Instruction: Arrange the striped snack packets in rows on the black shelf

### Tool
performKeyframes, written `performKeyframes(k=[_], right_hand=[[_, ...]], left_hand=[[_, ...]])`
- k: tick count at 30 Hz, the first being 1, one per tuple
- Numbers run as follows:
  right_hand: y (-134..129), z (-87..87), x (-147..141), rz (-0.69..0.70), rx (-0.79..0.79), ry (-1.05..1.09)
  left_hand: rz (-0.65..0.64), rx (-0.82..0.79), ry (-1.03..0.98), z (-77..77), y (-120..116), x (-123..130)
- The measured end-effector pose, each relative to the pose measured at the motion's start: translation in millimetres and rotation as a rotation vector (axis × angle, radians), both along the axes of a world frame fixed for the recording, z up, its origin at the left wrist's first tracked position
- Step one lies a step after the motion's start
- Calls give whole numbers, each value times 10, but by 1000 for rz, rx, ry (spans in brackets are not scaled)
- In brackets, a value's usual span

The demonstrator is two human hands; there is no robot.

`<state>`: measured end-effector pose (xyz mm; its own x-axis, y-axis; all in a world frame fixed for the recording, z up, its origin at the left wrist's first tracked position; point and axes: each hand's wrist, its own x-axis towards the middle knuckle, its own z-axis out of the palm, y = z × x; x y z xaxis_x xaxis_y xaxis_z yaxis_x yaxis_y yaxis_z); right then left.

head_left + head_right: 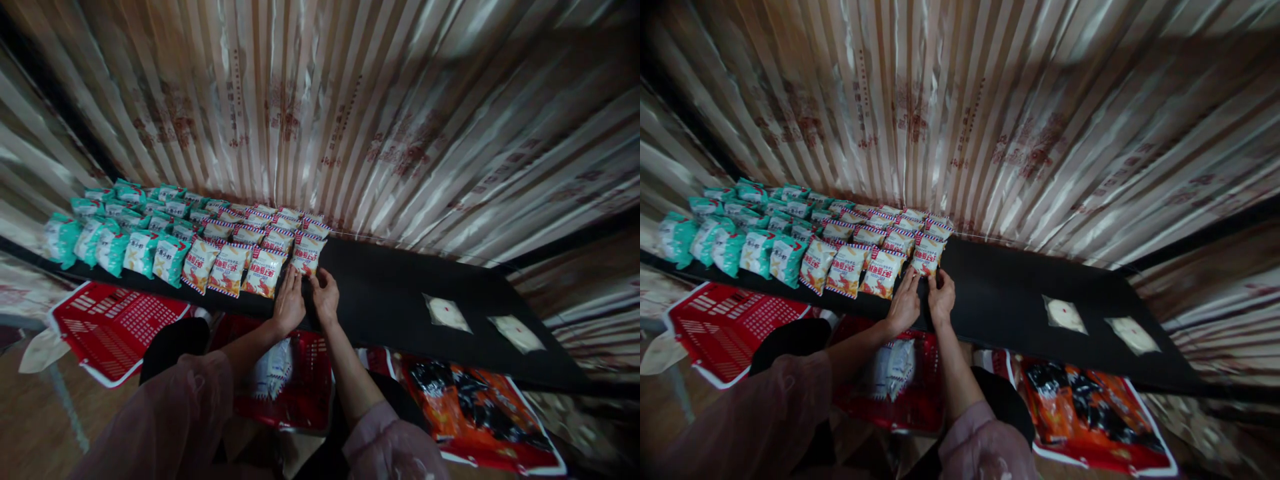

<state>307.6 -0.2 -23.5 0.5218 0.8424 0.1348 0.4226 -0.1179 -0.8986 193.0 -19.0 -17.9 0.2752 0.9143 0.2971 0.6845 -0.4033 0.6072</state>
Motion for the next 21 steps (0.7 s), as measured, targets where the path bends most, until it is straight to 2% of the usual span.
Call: performKeyframes(k=[5,13,17,21], right_hand=[[-240,48,-153,-9,24,-10],[-641,148,-421,21,66,2],[-831,100,-533,56,80,27],[-1043,7,-670,91,82,12]], left_hand=[[-40,2,5,-21,-145,-18],[-75,19,-43,35,-476,-130],[-93,41,-81,15,-671,-243],[-78,47,-87,-81,-875,-378]])
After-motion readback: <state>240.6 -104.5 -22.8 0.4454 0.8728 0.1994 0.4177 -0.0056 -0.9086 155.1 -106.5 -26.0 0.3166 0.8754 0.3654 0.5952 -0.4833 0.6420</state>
